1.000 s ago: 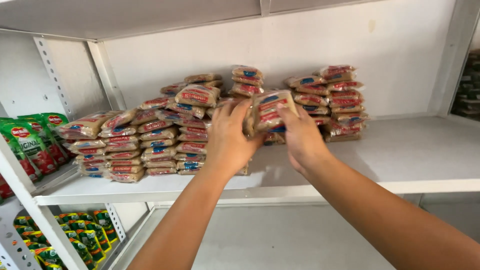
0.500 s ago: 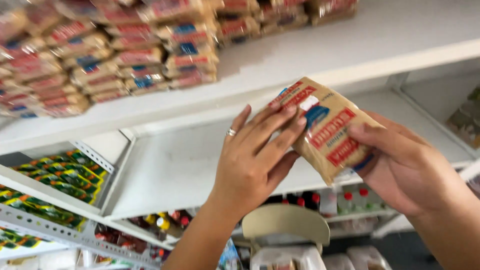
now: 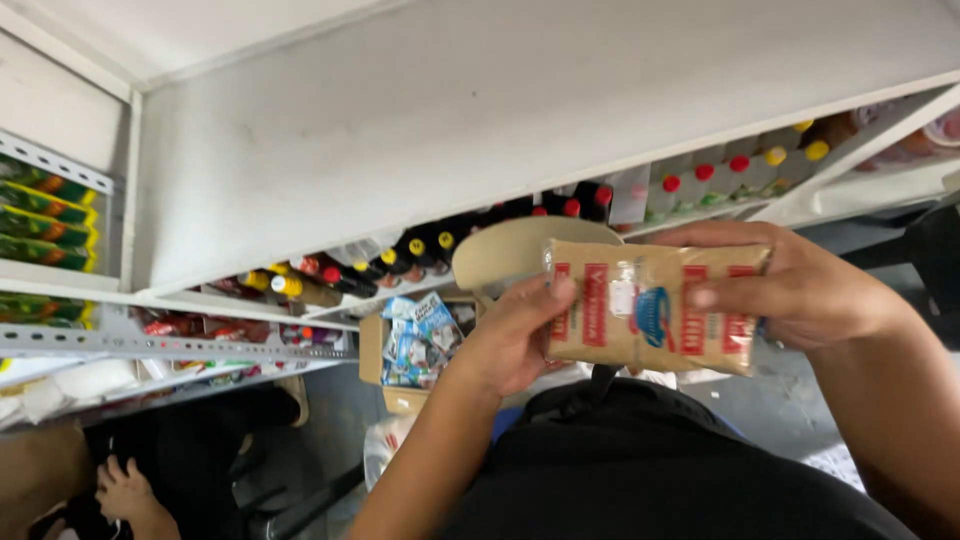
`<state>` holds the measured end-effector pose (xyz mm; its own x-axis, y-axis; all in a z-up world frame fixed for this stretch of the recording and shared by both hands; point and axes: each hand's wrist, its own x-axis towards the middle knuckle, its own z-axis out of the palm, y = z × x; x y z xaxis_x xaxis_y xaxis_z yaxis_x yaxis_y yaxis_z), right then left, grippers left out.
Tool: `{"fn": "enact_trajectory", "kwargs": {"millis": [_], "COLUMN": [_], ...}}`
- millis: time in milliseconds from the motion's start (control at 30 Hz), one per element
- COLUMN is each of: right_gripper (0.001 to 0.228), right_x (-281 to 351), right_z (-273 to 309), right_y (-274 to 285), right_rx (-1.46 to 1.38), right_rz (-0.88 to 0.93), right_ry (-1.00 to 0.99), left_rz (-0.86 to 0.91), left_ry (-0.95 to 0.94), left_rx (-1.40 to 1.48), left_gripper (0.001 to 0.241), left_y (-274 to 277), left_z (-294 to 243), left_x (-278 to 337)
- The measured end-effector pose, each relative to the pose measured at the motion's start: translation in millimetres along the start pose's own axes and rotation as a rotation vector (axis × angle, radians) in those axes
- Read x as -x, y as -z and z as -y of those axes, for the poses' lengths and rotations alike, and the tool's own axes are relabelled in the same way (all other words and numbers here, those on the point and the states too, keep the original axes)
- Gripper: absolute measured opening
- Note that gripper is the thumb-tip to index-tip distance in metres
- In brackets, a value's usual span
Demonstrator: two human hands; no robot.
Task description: Taking small packets of refined sugar from a shelf and packing them into plastic grocery bags.
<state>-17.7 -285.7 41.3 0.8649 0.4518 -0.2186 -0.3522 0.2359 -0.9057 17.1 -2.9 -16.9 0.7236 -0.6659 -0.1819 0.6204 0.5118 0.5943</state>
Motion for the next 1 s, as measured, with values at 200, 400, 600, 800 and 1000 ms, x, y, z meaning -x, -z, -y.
{"fn": "enact_trajectory", "kwargs": {"millis": [200, 400, 600, 800, 1000], "right_gripper": [0.041, 0.028, 0.037, 0.054, 0.050], "right_x": [-26.0, -52.5, -67.2, -90.1, -95.3], "right_z": [-65.8, -134.6, -215.3, -235.0, -295.9], "right_y": [27.3, 29.0, 15.9, -13.7, 2.7], "right_rx": [0.207, 0.117, -0.114, -0.537, -0.521], "right_rz": [-0.218, -0.330, -0.522, -0.425, -0.307], "right_ry": [-0.206, -0.353, -0.446, -0.636, -0.517], "left_rz": [-0.175, -0.349, -0.535, -0.539, -0.106], "left_ry": [0.107, 0.025, -0.047, -0.267, -0.477], "left_rx": [-0.136, -0.353, -0.690, -1.538, -1.793], "left_gripper": [0.040, 0.033, 0.030, 0.038, 0.033], "left_y": [24.6, 73.8, 85.8, 91.7, 111.5], "left_z": [23.6, 47.3, 53.8, 80.9, 110.0], "left_x": [4.9, 6.8, 19.7, 33.8, 47.4]}}
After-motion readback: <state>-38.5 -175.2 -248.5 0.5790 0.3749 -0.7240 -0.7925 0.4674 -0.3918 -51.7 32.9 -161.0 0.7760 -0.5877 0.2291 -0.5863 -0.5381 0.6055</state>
